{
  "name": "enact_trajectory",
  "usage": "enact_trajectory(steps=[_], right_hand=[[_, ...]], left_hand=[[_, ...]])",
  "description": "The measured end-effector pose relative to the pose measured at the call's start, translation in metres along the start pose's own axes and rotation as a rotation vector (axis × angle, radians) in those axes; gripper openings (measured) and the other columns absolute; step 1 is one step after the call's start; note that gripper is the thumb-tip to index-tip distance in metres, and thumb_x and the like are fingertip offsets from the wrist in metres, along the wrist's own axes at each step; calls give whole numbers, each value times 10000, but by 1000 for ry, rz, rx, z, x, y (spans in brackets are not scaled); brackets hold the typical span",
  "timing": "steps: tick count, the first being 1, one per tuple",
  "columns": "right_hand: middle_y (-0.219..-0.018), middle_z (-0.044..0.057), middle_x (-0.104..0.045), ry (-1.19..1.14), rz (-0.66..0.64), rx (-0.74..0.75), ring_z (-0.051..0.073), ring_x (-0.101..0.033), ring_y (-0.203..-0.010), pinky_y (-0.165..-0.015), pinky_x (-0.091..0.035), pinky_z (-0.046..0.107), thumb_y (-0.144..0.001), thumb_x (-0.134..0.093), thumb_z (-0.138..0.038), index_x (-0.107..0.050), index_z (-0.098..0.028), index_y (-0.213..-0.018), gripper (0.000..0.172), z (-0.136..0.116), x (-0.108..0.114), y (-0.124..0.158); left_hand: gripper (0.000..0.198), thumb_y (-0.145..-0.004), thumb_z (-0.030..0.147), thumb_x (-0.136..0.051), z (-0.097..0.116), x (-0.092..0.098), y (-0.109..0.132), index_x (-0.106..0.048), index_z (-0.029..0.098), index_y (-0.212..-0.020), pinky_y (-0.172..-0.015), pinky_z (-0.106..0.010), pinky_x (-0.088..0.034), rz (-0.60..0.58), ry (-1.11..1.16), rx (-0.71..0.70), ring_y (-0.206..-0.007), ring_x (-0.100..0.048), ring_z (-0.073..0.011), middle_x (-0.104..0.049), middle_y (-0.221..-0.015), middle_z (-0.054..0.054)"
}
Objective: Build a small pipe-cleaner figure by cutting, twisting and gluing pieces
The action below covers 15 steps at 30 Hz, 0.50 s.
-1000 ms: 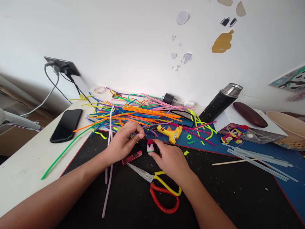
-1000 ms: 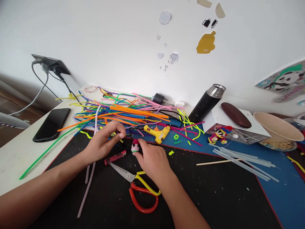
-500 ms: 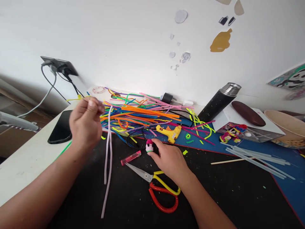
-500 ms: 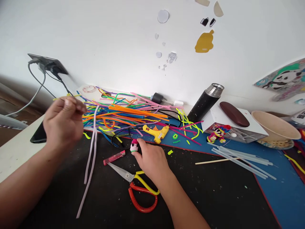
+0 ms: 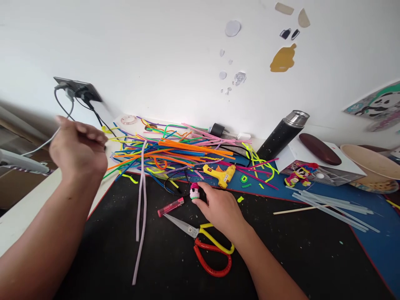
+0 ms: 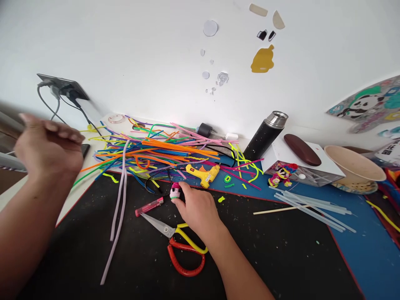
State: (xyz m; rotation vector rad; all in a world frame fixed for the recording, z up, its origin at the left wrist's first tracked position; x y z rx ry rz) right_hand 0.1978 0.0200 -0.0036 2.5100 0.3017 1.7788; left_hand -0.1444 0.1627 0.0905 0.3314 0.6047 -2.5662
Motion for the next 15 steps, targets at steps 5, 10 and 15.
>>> enact_trajectory(steps=[5,10,15], right_hand=[[-800,29,-788,-133,30,-1,249,-742,-739,-630,-389,310,-1026,-708,-418,-634,-211,-1518,539,7,2,-1],[-677,-18,-686,-320,153,39,204,-630,-612,-610,-387,296,-1016,-691,-407,-682,-212,-1474,497,15,13,0],[-647,-30,-614,-474,284,45,180,-574,-578,-624,-433,284,-1023,-615,-374,-724,-199,-1419,447,24,26,4]], left_hand=[[308,-920,488,-756,-28,-73,64,-770,185,-865,-722,-283,-491,-607,-443,98,-754,-625,-182,-713,-781,-23],[283,-1051,384,-567,-31,-140,162,-813,252,-1101,-981,-391,-526,-1334,-653,-148,-1084,-698,-266,-792,-1143,-73],[337,-1070,419,-558,-39,-163,195,-779,235,-1247,-990,-423,-527,-1506,-721,-225,-1136,-684,-305,-755,-1194,-121]])
Point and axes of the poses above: each hand's wrist, its own y-axis away from the middle knuckle, its own x-axis out of the back of the hand, z = x × y, the point moved 10 cm from there along -y, towards the middle knuckle
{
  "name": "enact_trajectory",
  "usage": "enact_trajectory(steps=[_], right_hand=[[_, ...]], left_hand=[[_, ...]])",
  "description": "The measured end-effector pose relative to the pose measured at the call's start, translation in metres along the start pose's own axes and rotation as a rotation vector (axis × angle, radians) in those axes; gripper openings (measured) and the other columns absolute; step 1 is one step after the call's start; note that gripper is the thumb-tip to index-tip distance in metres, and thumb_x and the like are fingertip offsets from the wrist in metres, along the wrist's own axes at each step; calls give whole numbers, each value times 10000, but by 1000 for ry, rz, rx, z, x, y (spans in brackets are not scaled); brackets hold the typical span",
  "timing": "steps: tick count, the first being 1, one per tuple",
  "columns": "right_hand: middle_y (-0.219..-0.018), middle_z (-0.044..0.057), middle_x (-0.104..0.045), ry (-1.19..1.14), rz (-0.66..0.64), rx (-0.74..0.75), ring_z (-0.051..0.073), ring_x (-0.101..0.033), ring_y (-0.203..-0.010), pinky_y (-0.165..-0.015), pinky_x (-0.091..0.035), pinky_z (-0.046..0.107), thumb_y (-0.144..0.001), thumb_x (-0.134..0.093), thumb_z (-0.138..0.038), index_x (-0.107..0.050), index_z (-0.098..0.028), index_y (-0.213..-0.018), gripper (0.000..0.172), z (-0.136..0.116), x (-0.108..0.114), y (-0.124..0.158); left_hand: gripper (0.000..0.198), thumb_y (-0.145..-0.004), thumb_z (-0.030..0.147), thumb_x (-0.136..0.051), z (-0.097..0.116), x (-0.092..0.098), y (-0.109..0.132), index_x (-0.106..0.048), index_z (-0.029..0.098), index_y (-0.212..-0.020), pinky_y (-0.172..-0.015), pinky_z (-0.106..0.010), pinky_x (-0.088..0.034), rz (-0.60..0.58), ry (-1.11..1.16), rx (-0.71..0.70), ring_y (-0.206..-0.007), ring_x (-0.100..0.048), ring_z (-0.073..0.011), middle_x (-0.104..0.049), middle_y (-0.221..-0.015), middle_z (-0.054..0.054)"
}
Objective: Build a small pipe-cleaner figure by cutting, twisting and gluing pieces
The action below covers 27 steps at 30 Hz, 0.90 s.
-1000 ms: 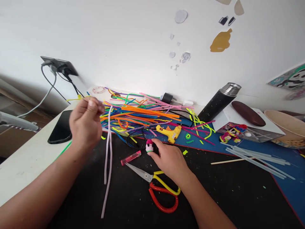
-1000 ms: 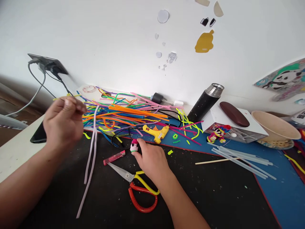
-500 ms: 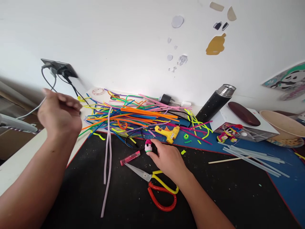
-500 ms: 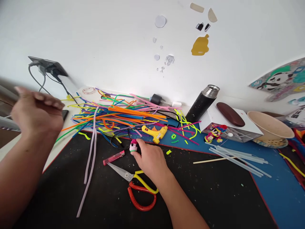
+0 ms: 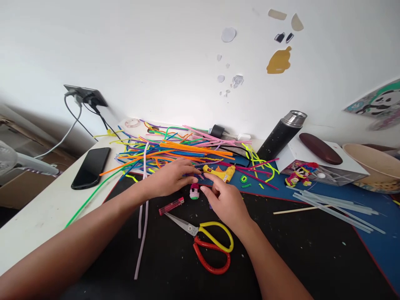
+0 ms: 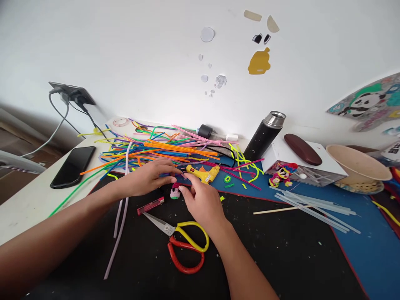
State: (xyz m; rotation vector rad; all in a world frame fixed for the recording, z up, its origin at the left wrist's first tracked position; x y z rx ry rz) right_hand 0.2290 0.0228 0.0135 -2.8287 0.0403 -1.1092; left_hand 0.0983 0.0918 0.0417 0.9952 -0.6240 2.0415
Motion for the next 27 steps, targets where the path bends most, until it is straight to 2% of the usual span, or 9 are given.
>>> enact_trajectory(steps=[3,6,9,12,15,19,24,27], right_hand=[[-608,-42,-552,-65,58,19,174,-527,-540,-582,-402,291,-1033,-590,-398,-736,-179,-1399,451,-1,7,0],[-592,-47,-506,-130,93,38,168,-478,-517,-550,-354,303,-1053,-554,-403,-755,-165,-1364,440,-2,12,0],[-592,-62,-452,-201,79,52,162,-439,-516,-540,-331,302,-1042,-558,-371,-732,-179,-1398,440,-2,13,-1],[-618,-64,-429,-285,52,52,163,-428,-543,-536,-336,295,-1027,-579,-373,-693,-178,-1456,485,-1,11,-2],[-641,-58,-430,-378,13,42,163,-423,-560,-528,-347,288,-1026,-582,-382,-662,-190,-1499,516,-2,9,-2],[-630,-60,-446,-493,-20,14,164,-449,-547,-531,-388,285,-1017,-596,-389,-656,-223,-1503,517,-4,8,-2],[-610,-60,-509,-606,-7,11,145,-481,-523,-527,-406,275,-994,-631,-401,-685,-205,-1461,509,-4,11,-3],[-576,-73,-501,-681,77,-15,124,-436,-502,-501,-370,256,-985,-662,-439,-708,-167,-1420,516,4,23,-5]], left_hand=[[370,-1029,470,-622,4,-7,-12,-770,211,-1246,-959,-410,-529,-32,25,12,-1113,-683,-315,-763,-1153,-124],[346,-1013,473,-621,9,-10,-25,-777,192,-1140,-875,-336,-530,-63,165,27,-1004,-702,-264,-777,-1088,-92],[374,-1003,517,-604,6,-8,-33,-777,187,-1038,-766,-281,-501,-56,281,112,-868,-694,-210,-777,-966,-42],[400,-961,555,-630,0,-6,-35,-771,181,-954,-671,-278,-455,-71,278,204,-734,-653,-186,-744,-804,-10],[375,-909,549,-678,-1,-7,-36,-749,181,-914,-666,-288,-474,-103,370,243,-703,-664,-191,-735,-739,-8],[390,-835,570,-753,1,-8,-36,-736,188,-912,-704,-311,-537,-97,556,272,-735,-704,-211,-752,-753,-22],[324,-854,514,-721,4,2,-37,-751,192,-880,-690,-297,-539,-31,444,246,-731,-720,-203,-777,-762,-15],[312,-855,491,-711,-11,25,-34,-757,190,-789,-653,-282,-494,87,283,283,-676,-691,-182,-777,-704,-8]])
Point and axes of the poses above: each hand's wrist, its own y-axis away from the middle knuckle, its own x-axis out of the back of the hand, z = x × y, the point moved 10 cm from there along -y, towards the middle knuckle
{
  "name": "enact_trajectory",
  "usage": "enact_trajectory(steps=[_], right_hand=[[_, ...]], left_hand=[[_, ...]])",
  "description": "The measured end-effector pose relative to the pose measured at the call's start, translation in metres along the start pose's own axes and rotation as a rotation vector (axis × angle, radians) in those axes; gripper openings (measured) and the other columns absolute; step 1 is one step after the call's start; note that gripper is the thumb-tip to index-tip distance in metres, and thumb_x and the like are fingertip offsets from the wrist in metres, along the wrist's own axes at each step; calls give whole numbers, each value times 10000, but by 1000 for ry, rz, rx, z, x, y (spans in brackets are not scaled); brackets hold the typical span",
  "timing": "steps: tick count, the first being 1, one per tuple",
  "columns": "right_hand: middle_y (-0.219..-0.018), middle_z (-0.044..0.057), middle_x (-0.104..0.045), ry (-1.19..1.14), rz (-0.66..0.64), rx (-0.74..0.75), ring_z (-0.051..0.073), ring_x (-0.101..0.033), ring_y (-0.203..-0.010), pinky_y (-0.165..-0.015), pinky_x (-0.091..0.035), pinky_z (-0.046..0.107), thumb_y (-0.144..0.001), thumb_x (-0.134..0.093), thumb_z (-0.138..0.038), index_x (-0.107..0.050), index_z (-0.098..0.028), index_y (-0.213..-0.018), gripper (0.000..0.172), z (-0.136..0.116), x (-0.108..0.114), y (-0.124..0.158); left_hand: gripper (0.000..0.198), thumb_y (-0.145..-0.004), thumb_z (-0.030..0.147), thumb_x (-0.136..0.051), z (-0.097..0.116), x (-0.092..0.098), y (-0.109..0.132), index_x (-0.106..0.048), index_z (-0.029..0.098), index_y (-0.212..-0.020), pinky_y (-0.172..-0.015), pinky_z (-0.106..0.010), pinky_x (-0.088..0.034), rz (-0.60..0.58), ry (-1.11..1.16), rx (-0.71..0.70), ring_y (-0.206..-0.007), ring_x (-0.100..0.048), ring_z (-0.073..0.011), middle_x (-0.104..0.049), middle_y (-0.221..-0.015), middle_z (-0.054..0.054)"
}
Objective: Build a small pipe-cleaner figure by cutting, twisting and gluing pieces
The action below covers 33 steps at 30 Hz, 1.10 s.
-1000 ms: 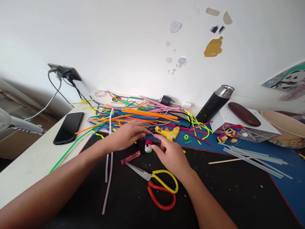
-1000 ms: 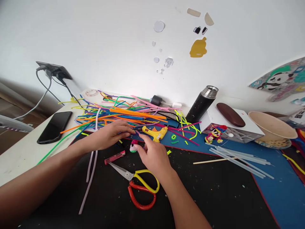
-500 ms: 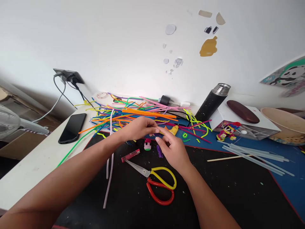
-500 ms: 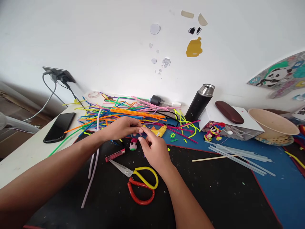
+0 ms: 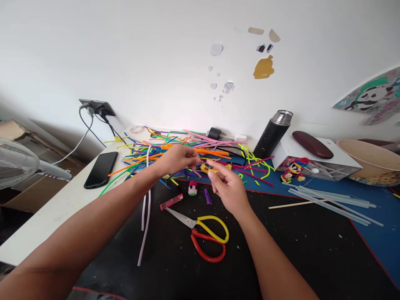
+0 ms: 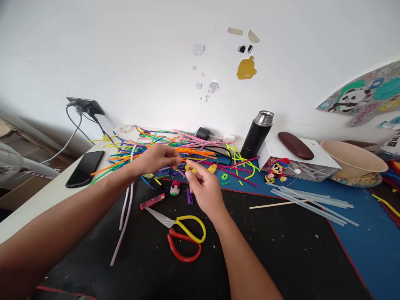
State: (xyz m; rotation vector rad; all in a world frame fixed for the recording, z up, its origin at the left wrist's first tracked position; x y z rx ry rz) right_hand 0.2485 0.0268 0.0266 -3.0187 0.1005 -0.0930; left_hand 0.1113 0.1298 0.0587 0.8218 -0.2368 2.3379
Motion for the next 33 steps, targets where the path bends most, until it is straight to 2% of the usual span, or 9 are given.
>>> enact_trajectory(steps=[4,5,8,10,12,16,19,24,33], right_hand=[[-530,-95,-456,-108,140,-16,116,-405,-484,-469,-313,242,-953,-699,-477,-740,-136,-1323,505,3,23,-4],[-529,-96,-451,-120,163,-17,116,-409,-483,-467,-307,242,-942,-705,-485,-748,-130,-1289,499,4,27,-4],[-535,-90,-462,-121,186,-14,116,-418,-481,-469,-304,249,-938,-692,-497,-756,-123,-1230,479,5,31,-6],[-534,-88,-468,-109,185,-11,117,-422,-482,-476,-311,253,-944,-683,-490,-758,-127,-1205,453,5,30,-6],[-532,-88,-471,-98,180,-9,118,-428,-486,-486,-320,257,-946,-685,-476,-765,-133,-1178,422,5,28,-5],[-540,-85,-479,-17,155,4,123,-445,-497,-507,-340,265,-960,-660,-444,-777,-156,-1165,372,3,23,-4],[-549,-80,-487,48,143,8,127,-458,-500,-514,-354,269,-971,-639,-438,-779,-168,-1188,373,3,22,-3],[-558,-70,-492,98,136,2,134,-473,-498,-514,-372,273,-978,-627,-445,-780,-164,-1195,386,6,19,-3],[-589,-49,-528,202,120,31,143,-478,-514,-521,-366,274,-1006,-600,-428,-793,-184,-1184,358,4,14,-1]], left_hand=[[279,-792,445,-767,-28,71,2,-718,177,-731,-603,-265,-427,308,19,102,-585,-592,-136,-720,-610,26],[277,-783,415,-780,-37,103,9,-686,170,-693,-598,-260,-404,516,100,120,-574,-573,-123,-663,-560,42],[365,-953,421,-632,-50,172,25,-479,218,-691,-559,-261,-292,830,170,124,-490,-340,-82,-379,-475,110],[448,-1065,452,-456,-57,202,35,-319,254,-687,-542,-277,-212,959,189,137,-481,-163,-96,-170,-493,124],[455,-1083,482,-414,-61,212,41,-347,255,-695,-554,-277,-241,993,183,155,-501,-210,-109,-227,-506,113],[416,-674,323,-921,-60,177,49,-679,198,-988,-804,-302,-477,845,85,117,-898,-623,-178,-739,-989,-20],[606,-798,508,-819,-44,108,47,-666,238,-1318,-1017,-423,-518,476,-146,9,-1183,-659,-284,-727,-1332,-98],[772,-830,664,-802,-23,6,62,-621,246,-1454,-1155,-521,-456,81,-390,-162,-1352,-567,-376,-693,-1413,-136],[605,-884,428,-826,-15,-55,61,-635,212,-1416,-1139,-510,-450,-94,-586,-234,-1291,-560,-362,-691,-1366,-137]])
Point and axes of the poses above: each hand's wrist, its own y-axis away from the middle knuckle, its own x-axis out of the back of the hand, z = x × y, the point moved 10 cm from there along -y, towards the middle knuckle
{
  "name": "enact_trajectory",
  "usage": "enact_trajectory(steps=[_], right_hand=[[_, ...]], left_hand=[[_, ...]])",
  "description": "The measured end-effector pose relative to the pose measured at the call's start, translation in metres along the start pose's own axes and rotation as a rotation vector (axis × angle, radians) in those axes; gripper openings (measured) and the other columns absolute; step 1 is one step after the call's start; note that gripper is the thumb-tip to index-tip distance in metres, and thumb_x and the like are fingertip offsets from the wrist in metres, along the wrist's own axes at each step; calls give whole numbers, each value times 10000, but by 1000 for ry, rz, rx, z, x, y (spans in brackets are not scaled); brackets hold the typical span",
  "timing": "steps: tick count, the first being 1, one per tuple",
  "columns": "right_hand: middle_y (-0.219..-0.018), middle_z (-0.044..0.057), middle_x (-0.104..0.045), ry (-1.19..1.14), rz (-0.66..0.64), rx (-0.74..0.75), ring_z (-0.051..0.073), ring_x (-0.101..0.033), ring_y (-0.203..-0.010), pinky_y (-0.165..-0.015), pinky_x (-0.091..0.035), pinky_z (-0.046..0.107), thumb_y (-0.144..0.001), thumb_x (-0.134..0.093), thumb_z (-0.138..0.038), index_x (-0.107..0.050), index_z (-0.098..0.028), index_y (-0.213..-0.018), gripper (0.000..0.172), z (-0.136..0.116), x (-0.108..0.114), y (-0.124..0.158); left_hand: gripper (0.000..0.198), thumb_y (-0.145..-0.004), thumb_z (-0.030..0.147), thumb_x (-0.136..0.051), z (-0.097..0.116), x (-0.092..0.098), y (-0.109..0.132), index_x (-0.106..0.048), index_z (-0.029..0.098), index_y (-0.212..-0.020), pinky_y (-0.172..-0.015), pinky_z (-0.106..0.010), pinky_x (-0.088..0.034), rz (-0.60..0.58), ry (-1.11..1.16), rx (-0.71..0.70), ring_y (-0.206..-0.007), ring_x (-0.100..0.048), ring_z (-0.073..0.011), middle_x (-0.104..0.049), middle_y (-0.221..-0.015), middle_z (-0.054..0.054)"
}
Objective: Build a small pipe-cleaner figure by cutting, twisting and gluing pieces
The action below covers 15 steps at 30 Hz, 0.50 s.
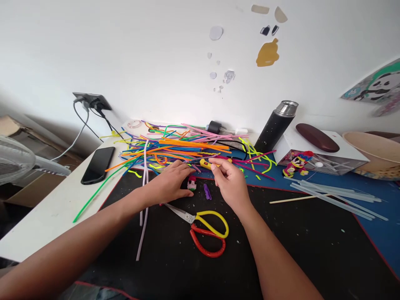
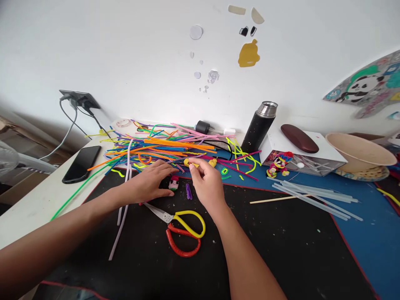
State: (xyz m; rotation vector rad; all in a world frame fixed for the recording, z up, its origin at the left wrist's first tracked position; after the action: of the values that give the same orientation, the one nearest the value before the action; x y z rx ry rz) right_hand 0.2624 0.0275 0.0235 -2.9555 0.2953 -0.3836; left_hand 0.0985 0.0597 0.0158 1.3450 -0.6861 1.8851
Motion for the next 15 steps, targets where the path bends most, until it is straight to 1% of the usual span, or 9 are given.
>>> enact_trajectory(steps=[5,9,11,15], right_hand=[[-602,-35,-577,67,-1,30,148,-499,-529,-533,-385,273,-1023,-587,-415,-799,-189,-1195,354,-1,-1,0],[-608,-26,-592,110,-21,30,156,-507,-530,-542,-405,275,-1023,-570,-403,-799,-183,-1222,375,-2,-5,2],[-607,-22,-596,118,-29,22,162,-520,-528,-546,-414,277,-1017,-568,-405,-797,-177,-1233,390,-3,-6,2],[-611,-15,-617,130,-33,19,170,-544,-521,-561,-436,283,-1008,-567,-404,-797,-181,-1227,388,-3,-6,2]], left_hand=[[460,-891,349,-806,5,-2,-3,-688,184,-1304,-1082,-495,-483,-5,3,-7,-1202,-576,-348,-713,-1246,-128],[368,-885,293,-785,8,-3,-5,-708,187,-1230,-1048,-472,-493,-12,35,-17,-1152,-591,-331,-718,-1180,-112],[372,-882,278,-773,8,-1,-7,-702,201,-1239,-1055,-472,-491,13,68,-22,-1164,-593,-327,-719,-1200,-109],[449,-873,236,-759,5,4,-14,-680,223,-1314,-1089,-490,-484,84,139,-5,-1230,-579,-331,-711,-1292,-114]])
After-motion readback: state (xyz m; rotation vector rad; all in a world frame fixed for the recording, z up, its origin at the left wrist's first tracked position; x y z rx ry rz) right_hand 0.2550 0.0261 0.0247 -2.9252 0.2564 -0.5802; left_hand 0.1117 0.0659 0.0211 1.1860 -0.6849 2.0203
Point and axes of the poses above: each hand's wrist, its own y-axis away from the middle knuckle, its own x-axis out of the back of the hand, z = x × y, the point moved 10 cm from there along -y, towards the middle knuckle
